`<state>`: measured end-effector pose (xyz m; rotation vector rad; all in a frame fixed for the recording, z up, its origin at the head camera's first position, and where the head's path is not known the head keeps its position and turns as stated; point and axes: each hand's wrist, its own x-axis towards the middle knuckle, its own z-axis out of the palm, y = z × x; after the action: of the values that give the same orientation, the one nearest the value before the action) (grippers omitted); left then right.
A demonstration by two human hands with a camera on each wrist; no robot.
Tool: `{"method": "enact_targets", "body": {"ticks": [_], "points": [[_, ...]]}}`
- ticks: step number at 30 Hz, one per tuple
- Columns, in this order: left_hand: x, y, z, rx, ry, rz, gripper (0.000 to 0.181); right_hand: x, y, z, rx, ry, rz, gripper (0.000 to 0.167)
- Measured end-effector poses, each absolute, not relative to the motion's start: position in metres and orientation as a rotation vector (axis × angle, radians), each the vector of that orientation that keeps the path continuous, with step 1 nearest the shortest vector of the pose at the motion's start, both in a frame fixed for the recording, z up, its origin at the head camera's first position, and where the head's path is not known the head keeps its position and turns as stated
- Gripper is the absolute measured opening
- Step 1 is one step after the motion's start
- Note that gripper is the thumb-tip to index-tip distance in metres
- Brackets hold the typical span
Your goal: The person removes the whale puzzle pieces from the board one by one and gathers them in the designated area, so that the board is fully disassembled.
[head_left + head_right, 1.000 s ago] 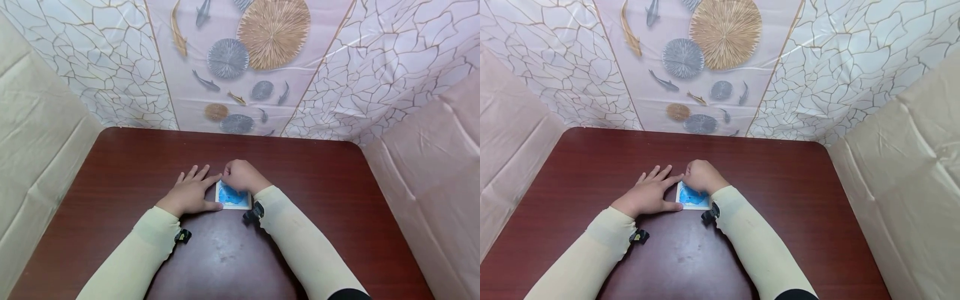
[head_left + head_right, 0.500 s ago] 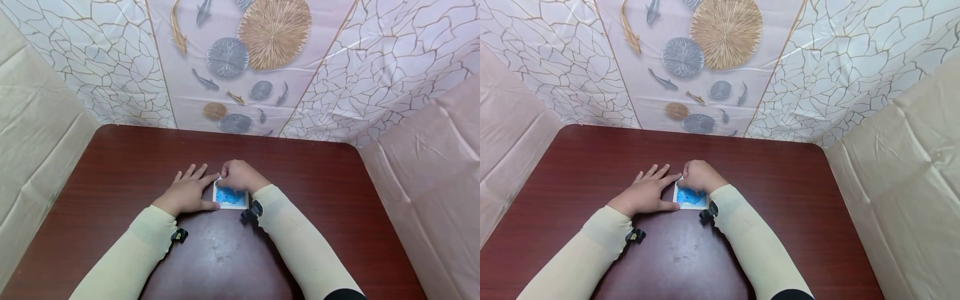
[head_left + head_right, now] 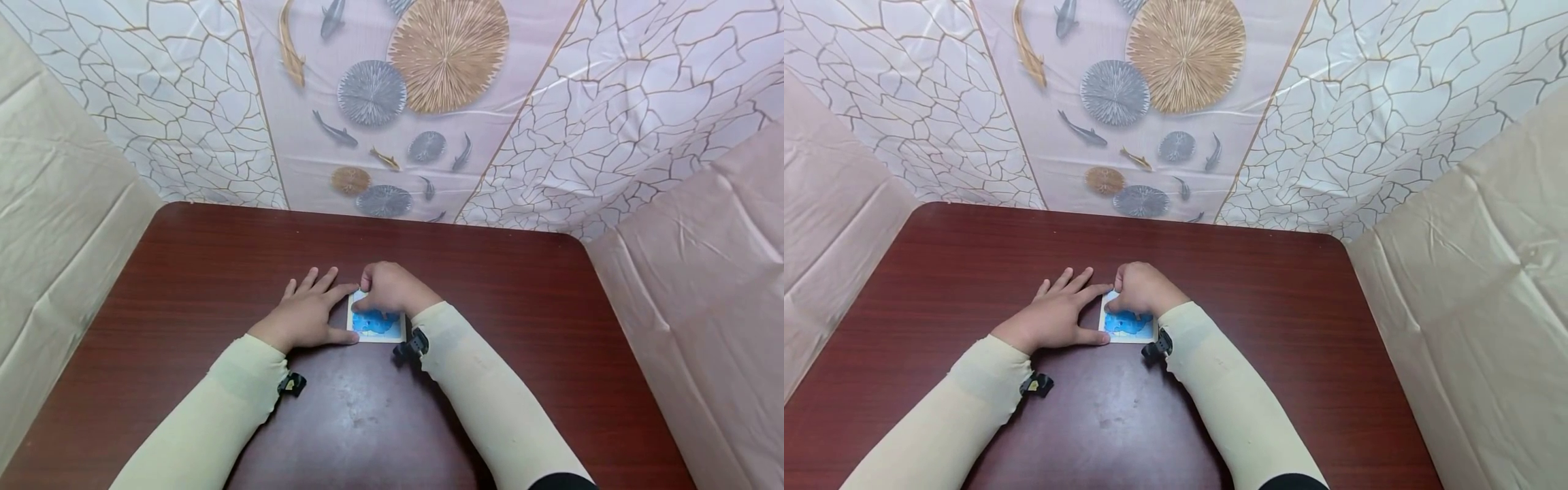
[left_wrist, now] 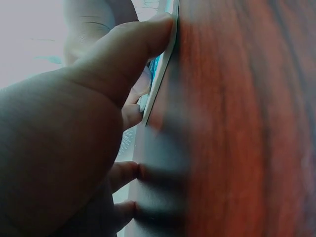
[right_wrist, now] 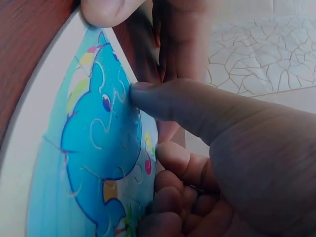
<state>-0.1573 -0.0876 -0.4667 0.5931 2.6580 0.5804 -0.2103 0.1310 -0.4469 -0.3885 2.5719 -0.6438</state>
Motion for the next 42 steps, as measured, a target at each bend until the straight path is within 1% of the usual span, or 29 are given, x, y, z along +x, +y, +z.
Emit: {"method": "enact_targets", "body": {"ticks": [15, 24, 34, 39, 42], "points": [[-0.158, -0.088, -0.47, 0.597, 2.654, 0.601, 0.102, -0.203, 0.134, -0.449, -0.477, 2.646, -0.659, 0.036], [-0.157, -0.087, -0.468, 0.598, 2.654, 0.606, 0.1, -0.196, 0.139, -0.456, -0.473, 2.699, -0.703, 0.031], [-0.158, -0.087, -0.47, 0.599, 2.662, 0.608, 0.101, -0.191, 0.14, -0.46, -0.493, 2.739, -0.744, 0.031], [-0.158, -0.087, -0.47, 0.596, 2.658, 0.596, 0.104, -0.184, 0.142, -0.463, -0.574, 2.76, -0.78, 0.032], [-0.158, -0.087, -0.469, 0.586, 2.651, 0.588, 0.105, -0.181, 0.143, -0.466, -0.635, 2.762, -0.797, 0.029]]}}
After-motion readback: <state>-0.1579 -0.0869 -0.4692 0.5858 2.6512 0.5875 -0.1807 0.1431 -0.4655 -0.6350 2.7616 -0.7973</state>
